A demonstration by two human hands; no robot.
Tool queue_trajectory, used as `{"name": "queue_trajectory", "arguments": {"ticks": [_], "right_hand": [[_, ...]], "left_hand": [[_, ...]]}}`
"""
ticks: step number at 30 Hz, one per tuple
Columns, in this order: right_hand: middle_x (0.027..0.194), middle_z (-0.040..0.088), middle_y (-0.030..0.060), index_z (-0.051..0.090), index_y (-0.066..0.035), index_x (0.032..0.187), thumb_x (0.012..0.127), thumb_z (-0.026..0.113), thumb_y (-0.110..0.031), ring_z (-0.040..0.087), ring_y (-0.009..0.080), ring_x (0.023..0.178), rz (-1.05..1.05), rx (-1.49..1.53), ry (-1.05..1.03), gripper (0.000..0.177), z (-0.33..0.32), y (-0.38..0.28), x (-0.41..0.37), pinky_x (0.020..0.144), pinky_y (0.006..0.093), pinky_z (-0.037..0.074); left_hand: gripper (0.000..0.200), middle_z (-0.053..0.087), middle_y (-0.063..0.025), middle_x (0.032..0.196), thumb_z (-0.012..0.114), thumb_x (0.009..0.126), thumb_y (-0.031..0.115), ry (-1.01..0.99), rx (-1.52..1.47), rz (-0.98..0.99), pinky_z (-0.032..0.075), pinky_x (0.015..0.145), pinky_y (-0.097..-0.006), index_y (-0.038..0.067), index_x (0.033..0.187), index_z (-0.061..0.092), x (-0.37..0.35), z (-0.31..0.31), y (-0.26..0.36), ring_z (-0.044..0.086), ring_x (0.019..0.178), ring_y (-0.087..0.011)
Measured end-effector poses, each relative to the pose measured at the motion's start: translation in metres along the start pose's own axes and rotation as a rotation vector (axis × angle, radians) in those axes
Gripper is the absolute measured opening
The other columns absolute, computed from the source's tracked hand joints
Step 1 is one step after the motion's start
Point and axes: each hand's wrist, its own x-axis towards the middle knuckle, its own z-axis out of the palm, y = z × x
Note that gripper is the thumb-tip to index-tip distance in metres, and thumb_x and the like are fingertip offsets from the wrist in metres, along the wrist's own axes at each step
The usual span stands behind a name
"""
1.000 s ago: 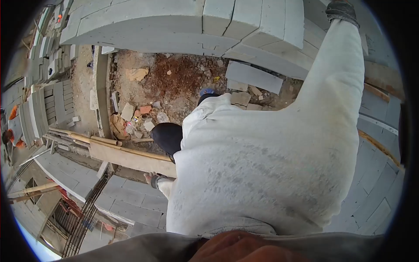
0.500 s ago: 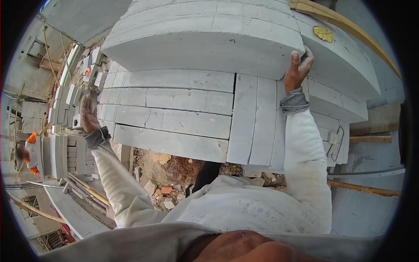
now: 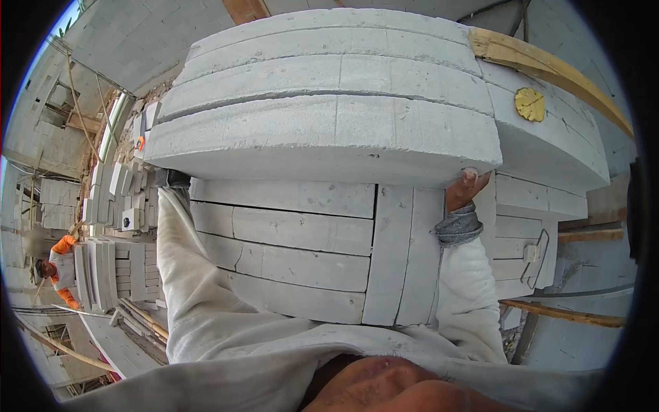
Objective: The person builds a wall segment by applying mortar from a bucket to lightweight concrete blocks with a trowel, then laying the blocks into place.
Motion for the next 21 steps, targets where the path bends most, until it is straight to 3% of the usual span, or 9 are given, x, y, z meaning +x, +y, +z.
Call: {"name": "queue_trajectory", "arguments": {"ticks": [1, 4, 6, 10, 12, 14, 16, 19, 21], "right_hand": [[0.127, 0.043, 0.0241, 0.030, 0.011, 0.136, 0.092, 0.041, -0.059, 0.045, 0.0332, 0.116, 0.000, 0.015, 0.002, 0.084, -0.001, 0.004, 0.002, 0.105, 0.0413, 0.030], [0.119, 0.048, 0.0193, 0.041, 0.006, 0.128, 0.100, 0.030, -0.047, 0.046, 0.0308, 0.108, 0.017, 0.125, -0.108, 0.061, -0.018, 0.007, 0.007, 0.101, 0.0396, 0.034], [0.124, 0.046, 0.0182, 0.040, 0.005, 0.128, 0.101, 0.030, -0.041, 0.045, 0.0288, 0.114, 0.048, 0.116, -0.174, 0.054, -0.031, 0.018, 0.005, 0.103, 0.0403, 0.032], [0.124, 0.049, 0.0123, 0.047, 0.000, 0.123, 0.103, 0.028, -0.043, 0.046, 0.0232, 0.116, 0.127, 0.461, -0.210, 0.050, -0.031, -0.044, 0.000, 0.102, 0.0373, 0.035], [0.130, 0.047, 0.0111, 0.044, -0.001, 0.129, 0.102, 0.031, -0.044, 0.044, 0.0209, 0.122, 0.241, 0.767, -0.437, 0.052, -0.033, -0.069, 0.008, 0.105, 0.0370, 0.034], [0.132, 0.046, 0.0099, 0.039, 0.000, 0.135, 0.102, 0.032, -0.043, 0.045, 0.0202, 0.121, 0.169, 0.849, -0.725, 0.055, -0.025, -0.113, 0.023, 0.105, 0.0360, 0.034], [0.129, 0.049, 0.0131, 0.038, 0.000, 0.137, 0.101, 0.035, -0.047, 0.047, 0.0216, 0.119, 0.165, 0.839, -0.779, 0.060, -0.011, -0.207, 0.017, 0.103, 0.0351, 0.035], [0.125, 0.050, 0.0203, 0.038, 0.001, 0.138, 0.096, 0.040, -0.055, 0.051, 0.0261, 0.116, 0.072, 0.790, -1.126, 0.070, 0.016, -0.322, -0.012, 0.102, 0.0353, 0.037], [0.125, 0.049, 0.0236, 0.036, 0.001, 0.140, 0.092, 0.042, -0.062, 0.053, 0.0282, 0.114, -0.071, 0.770, -1.336, 0.079, 0.032, -0.398, -0.053, 0.101, 0.0357, 0.038]], "left_hand": [[0.062, 0.045, -0.0119, 0.141, 0.045, 0.095, 0.048, -0.036, -0.004, 0.006, 0.036, 0.104, -0.0445, 0.006, 0.141, 0.037, -0.015, -0.002, 0.004, 0.044, 0.127, -0.0277], [0.059, 0.046, -0.0121, 0.139, 0.045, 0.096, 0.045, -0.135, -0.035, 0.047, 0.039, 0.103, -0.0437, 0.006, 0.140, 0.038, -0.072, -0.019, 0.021, 0.046, 0.125, -0.0278], [0.057, 0.047, -0.0121, 0.139, 0.045, 0.096, 0.043, -0.184, -0.048, 0.108, 0.041, 0.102, -0.0432, 0.006, 0.140, 0.038, -0.121, -0.040, 0.035, 0.047, 0.124, -0.0279], [0.053, 0.049, -0.0123, 0.137, 0.045, 0.098, 0.038, -0.169, -0.045, 0.321, 0.045, 0.100, -0.0422, 0.005, 0.139, 0.039, -0.280, -0.089, 0.067, 0.050, 0.121, -0.0281], [0.052, 0.049, -0.0124, 0.136, 0.046, 0.098, 0.036, -0.031, -0.004, 0.452, 0.047, 0.098, -0.0417, 0.005, 0.139, 0.039, -0.395, -0.102, 0.087, 0.052, 0.120, -0.0282], [0.051, 0.051, -0.0132, 0.134, 0.045, 0.099, 0.036, 0.154, 0.057, 0.597, 0.048, 0.096, -0.0415, 0.005, 0.139, 0.040, -0.515, -0.098, 0.106, 0.054, 0.118, -0.0281], [0.054, 0.049, -0.0147, 0.136, 0.042, 0.099, 0.041, 0.403, 0.206, 0.668, 0.048, 0.097, -0.0421, 0.006, 0.140, 0.038, -0.640, -0.079, 0.119, 0.052, 0.120, -0.0288], [0.074, 0.046, -0.0178, 0.138, 0.048, 0.092, 0.058, 0.791, -0.040, 0.806, 0.048, 0.097, -0.0439, 0.005, 0.142, 0.036, -0.807, 0.017, 0.124, 0.051, 0.122, -0.0297], [0.090, 0.045, -0.0196, 0.138, 0.055, 0.081, 0.068, 0.834, -0.022, 0.794, 0.047, 0.099, -0.0448, 0.005, 0.142, 0.035, -0.906, 0.059, 0.109, 0.050, 0.122, -0.0307]]}}
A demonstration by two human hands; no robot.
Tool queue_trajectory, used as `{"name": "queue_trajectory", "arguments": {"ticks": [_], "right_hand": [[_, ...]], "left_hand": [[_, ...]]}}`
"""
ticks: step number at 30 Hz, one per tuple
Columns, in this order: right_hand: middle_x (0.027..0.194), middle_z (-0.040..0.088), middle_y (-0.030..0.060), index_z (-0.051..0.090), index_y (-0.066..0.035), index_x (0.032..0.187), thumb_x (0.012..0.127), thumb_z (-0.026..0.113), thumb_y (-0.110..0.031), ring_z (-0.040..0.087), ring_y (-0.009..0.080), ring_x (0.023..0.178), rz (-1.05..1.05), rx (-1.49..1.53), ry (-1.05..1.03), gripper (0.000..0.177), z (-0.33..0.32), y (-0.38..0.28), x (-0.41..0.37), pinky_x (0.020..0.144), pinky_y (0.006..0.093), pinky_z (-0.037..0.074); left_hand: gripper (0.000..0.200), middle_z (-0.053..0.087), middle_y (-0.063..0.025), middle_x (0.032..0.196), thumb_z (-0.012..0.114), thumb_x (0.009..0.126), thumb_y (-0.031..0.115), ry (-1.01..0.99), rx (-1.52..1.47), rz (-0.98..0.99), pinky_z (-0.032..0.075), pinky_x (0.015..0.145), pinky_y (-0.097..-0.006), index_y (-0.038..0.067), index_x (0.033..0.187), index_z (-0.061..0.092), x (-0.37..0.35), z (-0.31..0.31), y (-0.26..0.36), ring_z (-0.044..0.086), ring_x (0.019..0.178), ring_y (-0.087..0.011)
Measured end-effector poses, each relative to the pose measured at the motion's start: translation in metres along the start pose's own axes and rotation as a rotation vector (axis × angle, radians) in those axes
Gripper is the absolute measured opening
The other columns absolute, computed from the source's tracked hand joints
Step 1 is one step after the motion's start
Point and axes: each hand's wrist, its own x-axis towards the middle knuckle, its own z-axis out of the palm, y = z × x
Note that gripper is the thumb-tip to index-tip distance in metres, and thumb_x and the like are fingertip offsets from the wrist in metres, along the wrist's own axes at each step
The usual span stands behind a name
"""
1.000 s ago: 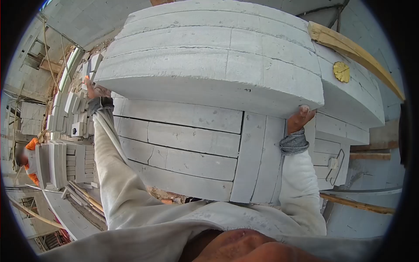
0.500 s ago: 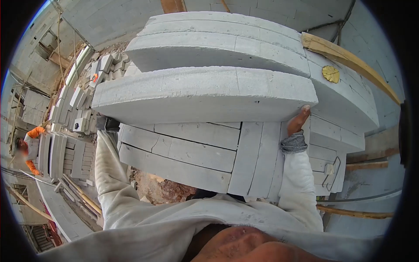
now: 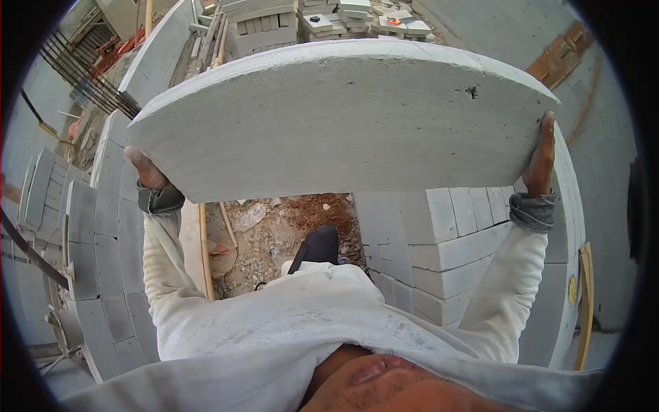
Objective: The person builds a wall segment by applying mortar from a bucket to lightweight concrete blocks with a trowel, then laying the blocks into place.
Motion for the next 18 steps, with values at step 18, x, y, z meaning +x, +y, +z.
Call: {"name": "queue_trajectory", "arguments": {"ticks": [18], "right_hand": [[0.116, 0.062, 0.0211, 0.057, 0.004, 0.124, 0.081, 0.053, -0.071, 0.062, 0.0308, 0.103, 0.444, -0.796, -2.060, 0.087, 0.714, 0.166, -0.306, 0.095, 0.0370, 0.045]], "left_hand": [[0.061, 0.062, -0.0183, 0.111, 0.060, 0.084, 0.042, 1.296, -0.081, -0.647, 0.051, 0.083, -0.0374, -0.002, 0.124, 0.052, -0.572, -0.267, 0.088, 0.064, 0.094, -0.0243]]}}
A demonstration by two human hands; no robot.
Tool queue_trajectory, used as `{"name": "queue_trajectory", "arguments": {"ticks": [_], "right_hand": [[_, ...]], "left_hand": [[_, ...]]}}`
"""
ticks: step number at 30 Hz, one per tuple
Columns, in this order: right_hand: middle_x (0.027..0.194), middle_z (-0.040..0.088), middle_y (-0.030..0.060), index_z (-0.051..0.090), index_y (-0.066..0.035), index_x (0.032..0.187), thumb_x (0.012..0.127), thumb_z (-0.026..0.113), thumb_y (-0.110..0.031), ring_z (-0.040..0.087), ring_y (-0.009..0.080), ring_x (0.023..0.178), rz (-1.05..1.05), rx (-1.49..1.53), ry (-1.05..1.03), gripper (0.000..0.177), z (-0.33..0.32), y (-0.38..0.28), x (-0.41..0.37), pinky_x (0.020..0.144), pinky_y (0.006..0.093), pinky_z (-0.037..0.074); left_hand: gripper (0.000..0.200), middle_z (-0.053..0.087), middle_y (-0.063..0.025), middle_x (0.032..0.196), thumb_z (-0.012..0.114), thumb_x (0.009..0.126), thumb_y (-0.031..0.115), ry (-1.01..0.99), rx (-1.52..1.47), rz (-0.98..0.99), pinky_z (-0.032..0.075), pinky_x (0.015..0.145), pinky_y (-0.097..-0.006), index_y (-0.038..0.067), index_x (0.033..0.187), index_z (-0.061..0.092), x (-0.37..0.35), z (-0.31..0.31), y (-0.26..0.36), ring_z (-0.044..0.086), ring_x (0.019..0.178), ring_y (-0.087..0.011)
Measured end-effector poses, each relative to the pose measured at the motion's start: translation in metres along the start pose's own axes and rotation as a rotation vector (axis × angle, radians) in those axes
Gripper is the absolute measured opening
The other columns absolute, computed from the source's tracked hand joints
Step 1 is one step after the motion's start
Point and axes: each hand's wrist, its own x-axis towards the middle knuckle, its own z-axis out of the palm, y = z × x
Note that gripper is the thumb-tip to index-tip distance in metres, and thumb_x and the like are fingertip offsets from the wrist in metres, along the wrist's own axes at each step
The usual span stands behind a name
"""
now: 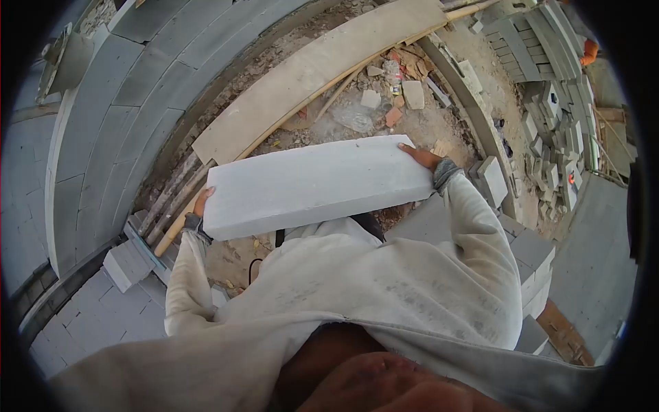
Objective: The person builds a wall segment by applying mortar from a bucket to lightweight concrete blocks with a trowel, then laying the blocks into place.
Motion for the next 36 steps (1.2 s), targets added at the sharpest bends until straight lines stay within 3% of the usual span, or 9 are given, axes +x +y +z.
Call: {"name": "queue_trajectory", "arguments": {"ticks": [4, 8, 12, 22, 25, 27, 31, 34, 36], "right_hand": [[0.095, 0.067, 0.0186, 0.059, 0.008, 0.115, 0.081, 0.061, -0.063, 0.067, 0.0237, 0.074, -0.162, 0.083, -0.032, 0.079, -0.002, -0.116, -0.016, 0.069, 0.0328, 0.054], [0.100, 0.066, 0.0173, 0.056, 0.006, 0.120, 0.082, 0.065, -0.057, 0.067, 0.0241, 0.083, -0.261, 0.292, -0.106, 0.073, -0.050, -0.166, -0.045, 0.074, 0.0326, 0.054], [0.112, 0.062, 0.0193, 0.048, 0.004, 0.130, 0.086, 0.061, -0.055, 0.064, 0.0244, 0.093, -0.345, 0.473, -0.241, 0.075, -0.108, -0.183, -0.068, 0.078, 0.0332, 0.053], [0.114, 0.063, 0.0184, 0.042, 0.004, 0.136, 0.089, 0.056, -0.057, 0.064, 0.0236, 0.092, -0.414, 0.296, -0.254, 0.079, -0.253, -0.155, -0.022, 0.080, 0.0349, 0.052], [0.121, 0.058, 0.0227, 0.035, 0.006, 0.140, 0.085, 0.060, -0.059, 0.061, 0.0280, 0.104, -0.375, -0.205, -0.042, 0.088, -0.313, -0.183, -0.070, 0.085, 0.0349, 0.050], [0.125, 0.051, 0.0316, 0.035, 0.004, 0.140, 0.081, 0.064, -0.057, 0.059, 0.0384, 0.107, -0.706, -0.740, 0.446, 0.090, -0.333, -0.191, -0.070, 0.086, 0.0376, 0.050], [0.123, 0.049, 0.0309, 0.035, 0.003, 0.140, 0.074, 0.074, -0.048, 0.053, 0.0433, 0.110, -1.527, -0.926, 0.466, 0.092, -0.282, -0.255, -0.193, 0.091, 0.0492, 0.043], [0.118, 0.051, 0.0265, 0.036, 0.004, 0.139, 0.062, 0.083, -0.035, 0.051, 0.0392, 0.109, -1.621, -0.792, 0.823, 0.098, -0.233, -0.252, -0.105, 0.089, 0.0494, 0.041], [0.117, 0.050, 0.0256, 0.037, 0.005, 0.137, 0.056, 0.085, -0.027, 0.051, 0.0374, 0.107, -1.573, -0.669, 0.787, 0.100, -0.238, -0.265, -0.091, 0.088, 0.0468, 0.041]], "left_hand": [[0.067, 0.064, -0.0183, 0.107, 0.061, 0.082, 0.048, 0.146, 0.023, 0.195, 0.051, 0.080, -0.0367, -0.006, 0.122, 0.052, -0.064, -0.003, 0.064, 0.065, 0.090, -0.0251], [0.079, 0.056, -0.0213, 0.124, 0.057, 0.085, 0.057, 0.342, -0.095, 0.478, 0.050, 0.087, -0.0380, -0.004, 0.133, 0.042, -0.129, 0.072, 0.140, 0.060, 0.106, -0.0263], [0.094, 0.047, -0.0238, 0.135, 0.037, 0.086, 0.074, -0.235, -0.345, 0.850, 0.043, 0.101, -0.0481, -0.002, 0.141, 0.033, -0.179, 0.214, 0.188, 0.054, 0.119, -0.0315], [0.087, 0.049, -0.0213, 0.133, 0.035, 0.088, 0.071, -0.159, -0.769, 0.653, 0.044, 0.100, -0.0467, 0.001, 0.141, 0.035, 0.113, 0.479, 0.125, 0.054, 0.118, -0.0308], [0.085, 0.050, -0.0206, 0.133, 0.034, 0.089, 0.070, -0.171, -0.879, 0.631, 0.044, 0.099, -0.0463, 0.002, 0.140, 0.036, 0.172, 0.518, 0.139, 0.055, 0.117, -0.0306], [0.084, 0.050, -0.0201, 0.132, 0.033, 0.090, 0.069, -0.201, -0.945, 0.642, 0.044, 0.099, -0.0460, 0.002, 0.140, 0.036, 0.200, 0.535, 0.162, 0.055, 0.117, -0.0304], [0.081, 0.051, -0.0191, 0.132, 0.032, 0.091, 0.068, -0.231, -1.013, 0.686, 0.045, 0.099, -0.0455, 0.003, 0.140, 0.037, 0.236, 0.560, 0.205, 0.055, 0.116, -0.0301], [0.079, 0.051, -0.0183, 0.131, 0.031, 0.091, 0.067, -0.282, -1.055, 0.722, 0.045, 0.098, -0.0450, 0.004, 0.140, 0.038, 0.257, 0.569, 0.237, 0.055, 0.116, -0.0299], [0.078, 0.052, -0.0178, 0.131, 0.031, 0.092, 0.066, -0.310, -1.099, 0.763, 0.045, 0.098, -0.0448, 0.005, 0.140, 0.038, 0.272, 0.573, 0.258, 0.055, 0.116, -0.0298]]}}
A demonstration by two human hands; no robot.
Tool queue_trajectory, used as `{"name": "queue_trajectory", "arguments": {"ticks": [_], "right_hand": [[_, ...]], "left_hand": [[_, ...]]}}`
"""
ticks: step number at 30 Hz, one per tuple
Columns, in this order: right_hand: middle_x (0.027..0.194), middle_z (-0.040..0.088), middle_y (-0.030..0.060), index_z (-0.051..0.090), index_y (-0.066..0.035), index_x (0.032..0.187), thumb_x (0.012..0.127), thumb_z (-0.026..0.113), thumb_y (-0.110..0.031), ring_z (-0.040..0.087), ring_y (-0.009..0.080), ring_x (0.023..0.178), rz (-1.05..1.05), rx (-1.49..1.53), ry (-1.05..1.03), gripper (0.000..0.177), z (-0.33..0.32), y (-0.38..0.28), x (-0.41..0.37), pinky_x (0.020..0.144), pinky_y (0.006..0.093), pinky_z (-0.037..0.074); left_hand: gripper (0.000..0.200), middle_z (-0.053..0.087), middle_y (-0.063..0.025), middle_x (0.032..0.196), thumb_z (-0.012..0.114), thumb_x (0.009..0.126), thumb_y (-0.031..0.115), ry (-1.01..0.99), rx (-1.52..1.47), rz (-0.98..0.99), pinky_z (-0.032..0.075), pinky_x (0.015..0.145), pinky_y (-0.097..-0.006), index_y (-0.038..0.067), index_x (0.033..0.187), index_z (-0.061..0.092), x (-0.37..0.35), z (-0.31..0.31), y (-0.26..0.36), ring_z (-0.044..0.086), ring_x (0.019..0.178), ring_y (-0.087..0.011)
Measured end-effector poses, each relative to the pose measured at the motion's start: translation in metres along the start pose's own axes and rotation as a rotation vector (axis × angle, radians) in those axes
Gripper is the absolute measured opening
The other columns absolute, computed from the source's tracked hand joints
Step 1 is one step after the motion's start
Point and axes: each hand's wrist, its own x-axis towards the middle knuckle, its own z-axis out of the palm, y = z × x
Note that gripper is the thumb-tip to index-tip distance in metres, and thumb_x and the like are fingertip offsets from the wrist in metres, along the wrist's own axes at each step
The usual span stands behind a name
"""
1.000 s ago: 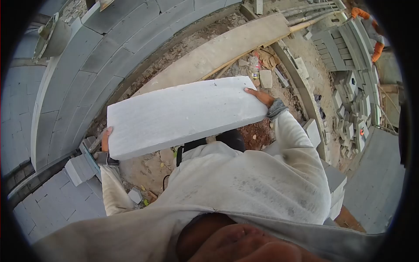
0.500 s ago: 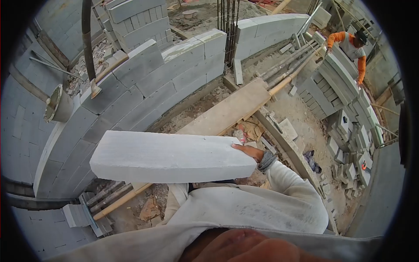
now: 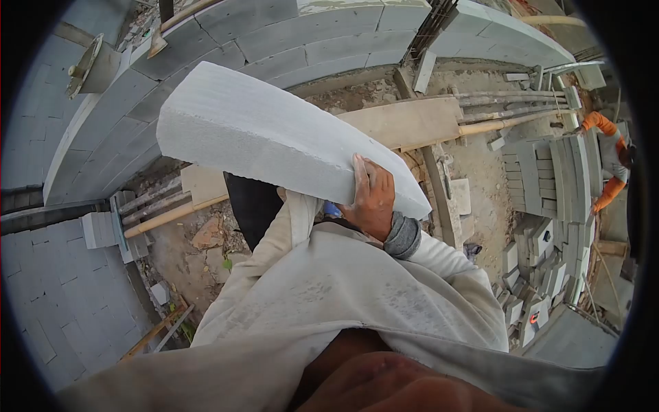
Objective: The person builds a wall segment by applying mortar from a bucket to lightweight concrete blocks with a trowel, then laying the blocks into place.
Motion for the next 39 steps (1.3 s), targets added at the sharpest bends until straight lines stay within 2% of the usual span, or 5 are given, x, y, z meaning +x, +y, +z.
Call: {"name": "queue_trajectory", "arguments": {"ticks": [11, 18, 21, 34, 39], "right_hand": [[0.113, 0.051, 0.0251, 0.036, 0.007, 0.129, 0.054, 0.085, -0.027, 0.055, 0.0416, 0.104, 0.288, 0.024, -0.161, 0.096, 0.031, 0.047, 0.152, 0.085, 0.0443, 0.047], [0.119, 0.051, 0.0301, 0.036, 0.009, 0.127, 0.053, 0.087, -0.028, 0.054, 0.0409, 0.113, 0.043, -0.018, -0.282, 0.098, -0.020, 0.018, 0.360, 0.094, 0.0463, 0.044], [0.110, 0.055, 0.0281, 0.036, 0.009, 0.127, 0.053, 0.087, -0.027, 0.059, 0.0407, 0.103, 0.316, 0.085, -0.440, 0.097, -0.040, 0.013, 0.409, 0.088, 0.0450, 0.048], [0.105, 0.060, 0.0241, 0.044, 0.006, 0.125, 0.050, 0.081, -0.022, 0.060, 0.0394, 0.097, 0.069, 0.071, -0.480, 0.088, -0.128, -0.022, 0.617, 0.087, 0.0433, 0.047], [0.094, 0.064, 0.0262, 0.047, 0.007, 0.121, 0.048, 0.081, -0.023, 0.064, 0.0389, 0.087, 0.033, 0.031, -0.700, 0.086, -0.104, -0.014, 0.731, 0.083, 0.0402, 0.049]], "left_hand": [[0.072, 0.054, -0.0151, 0.129, 0.028, 0.095, 0.063, -0.161, -0.173, 0.223, 0.046, 0.097, -0.0432, 0.008, 0.139, 0.040, 0.146, 0.051, 0.029, 0.056, 0.114, -0.0290], [0.060, 0.059, -0.0108, 0.117, 0.038, 0.097, 0.054, 0.256, 0.098, 0.473, 0.048, 0.092, -0.0357, 0.004, 0.129, 0.047, 0.166, 0.197, 0.152, 0.059, 0.105, -0.0201], [0.058, 0.059, -0.0106, 0.116, 0.043, 0.096, 0.051, 0.308, 0.123, 0.434, 0.047, 0.093, -0.0347, 0.003, 0.128, 0.047, 0.173, 0.243, 0.195, 0.059, 0.106, -0.0192], [0.065, 0.053, -0.0091, 0.127, 0.053, 0.089, 0.056, 0.332, 0.030, 0.241, 0.039, 0.099, -0.0420, 0.006, 0.130, 0.047, 0.190, 0.379, 0.299, 0.053, 0.113, -0.0229], [0.059, 0.061, -0.0110, 0.117, 0.058, 0.090, 0.048, 0.284, 0.667, 0.185, 0.038, 0.097, -0.0400, 0.005, 0.129, 0.049, 0.183, 0.304, 0.349, 0.055, 0.112, -0.0226]]}}
